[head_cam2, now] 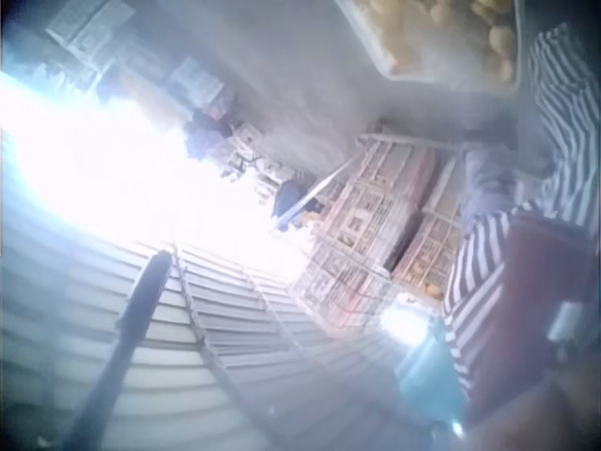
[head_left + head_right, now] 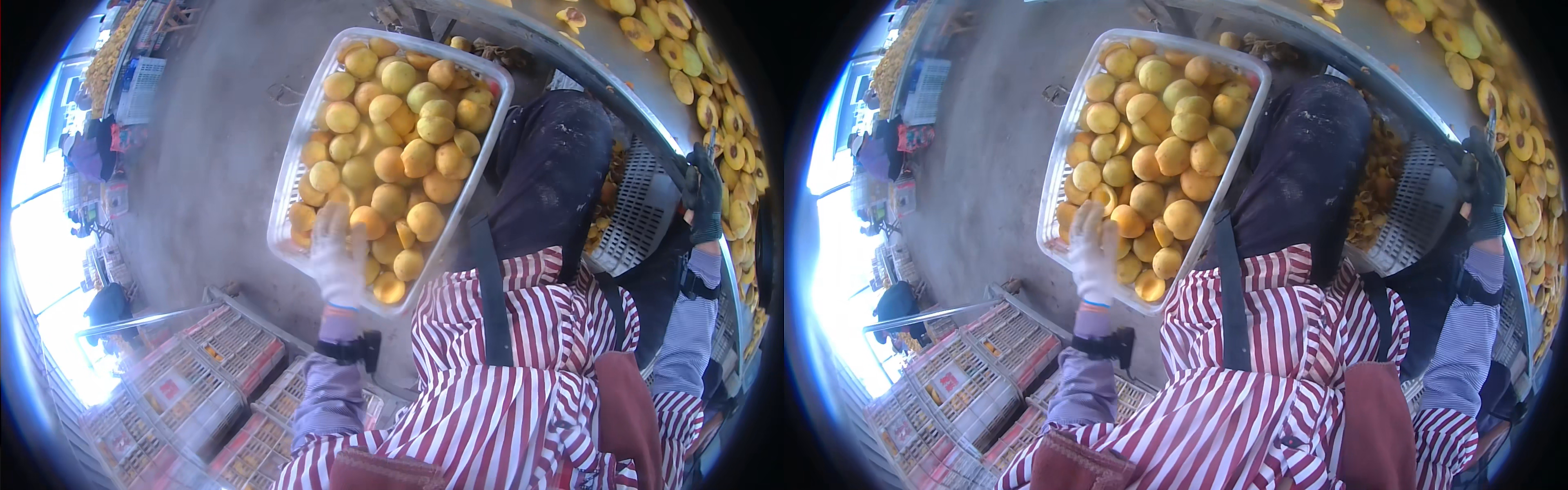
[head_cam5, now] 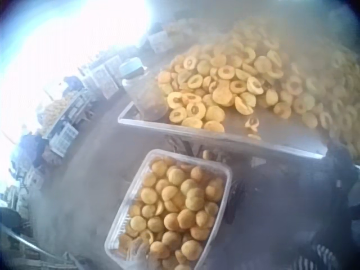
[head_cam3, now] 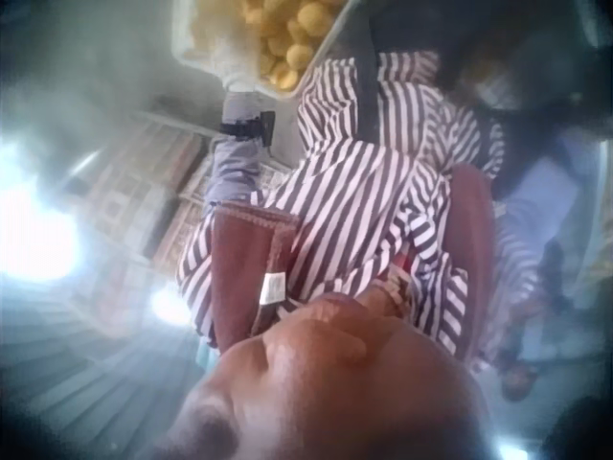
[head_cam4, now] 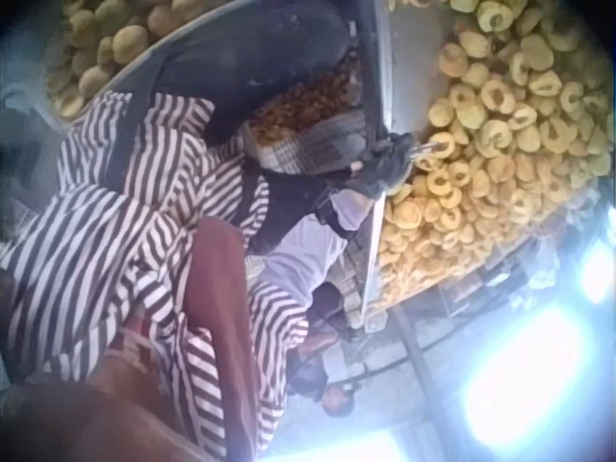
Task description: The person sits at a metal sorting table in a peach processing facility and uses a small pitting tool to scoop the pit out of halved peaches. They take peach halves from the table, remove the pits, drop the pits into a bin below, and place the pitted halves into a plastic basket beside them.
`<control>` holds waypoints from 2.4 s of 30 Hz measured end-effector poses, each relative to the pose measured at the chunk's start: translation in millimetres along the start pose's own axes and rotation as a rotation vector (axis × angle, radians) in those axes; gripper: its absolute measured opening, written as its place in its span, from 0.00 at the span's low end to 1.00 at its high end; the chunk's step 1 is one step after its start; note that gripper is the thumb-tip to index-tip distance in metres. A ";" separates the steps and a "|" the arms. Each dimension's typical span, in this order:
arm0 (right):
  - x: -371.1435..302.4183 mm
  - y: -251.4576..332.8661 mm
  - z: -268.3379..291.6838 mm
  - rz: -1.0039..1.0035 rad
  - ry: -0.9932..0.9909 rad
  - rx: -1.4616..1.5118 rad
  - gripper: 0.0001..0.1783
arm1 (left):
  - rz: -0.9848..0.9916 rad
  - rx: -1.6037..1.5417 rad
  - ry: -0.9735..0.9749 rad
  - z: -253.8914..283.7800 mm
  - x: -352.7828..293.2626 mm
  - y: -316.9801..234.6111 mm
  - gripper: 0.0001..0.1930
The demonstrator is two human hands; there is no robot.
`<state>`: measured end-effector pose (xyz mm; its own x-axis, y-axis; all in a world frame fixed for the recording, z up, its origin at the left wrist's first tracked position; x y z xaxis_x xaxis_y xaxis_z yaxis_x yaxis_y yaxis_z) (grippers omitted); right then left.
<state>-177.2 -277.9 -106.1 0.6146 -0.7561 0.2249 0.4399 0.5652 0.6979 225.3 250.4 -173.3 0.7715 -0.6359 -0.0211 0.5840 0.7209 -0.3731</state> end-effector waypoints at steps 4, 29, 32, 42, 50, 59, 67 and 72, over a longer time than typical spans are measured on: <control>-1.1 -8.2 -2.4 -0.018 0.017 0.034 0.20 | -0.179 0.174 -0.016 -41.3 -34.0 -52.5 0.33; -26.2 -9.3 -13.2 -0.751 -0.306 0.744 0.11 | -0.348 0.171 -0.249 -43.0 137.7 -157.3 0.29; -24.1 -5.4 1.5 -0.560 -0.163 0.210 0.17 | -0.380 0.213 -0.091 -100.3 113.4 -142.1 0.39; -20.6 28.9 -9.9 -0.344 -0.068 0.006 0.18 | -0.456 -0.065 -0.097 -27.2 156.1 -90.3 0.21; -22.9 79.4 -17.4 0.259 0.021 -0.526 0.22 | -0.257 0.058 -0.118 -3.0 241.0 -74.2 0.17; -25.6 54.0 -14.2 0.094 0.059 -0.440 0.21 | -0.187 0.481 0.168 -89.1 242.1 -63.1 0.31; -19.8 82.4 -21.3 0.318 0.052 -0.547 0.21 | -0.406 0.301 -0.030 -97.3 139.4 -170.2 0.31; -22.4 67.4 -20.2 0.298 0.047 -0.568 0.22 | -0.268 0.113 -0.027 -52.3 159.8 -135.3 0.30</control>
<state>-148.1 -216.1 -77.8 0.7861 -0.5319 0.3148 0.5166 0.8451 0.1379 256.4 36.8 -174.7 0.5910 -0.8017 0.0892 0.7915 0.5550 -0.2559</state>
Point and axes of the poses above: each hand's wrist, its own x-axis towards the middle knuckle, its own z-axis out of the back of the hand, y = z × x, the point moved 9 cm from there along x, towards the middle knuckle, and after that the axes turned 7 degrees about x, right-handed, at the moved point
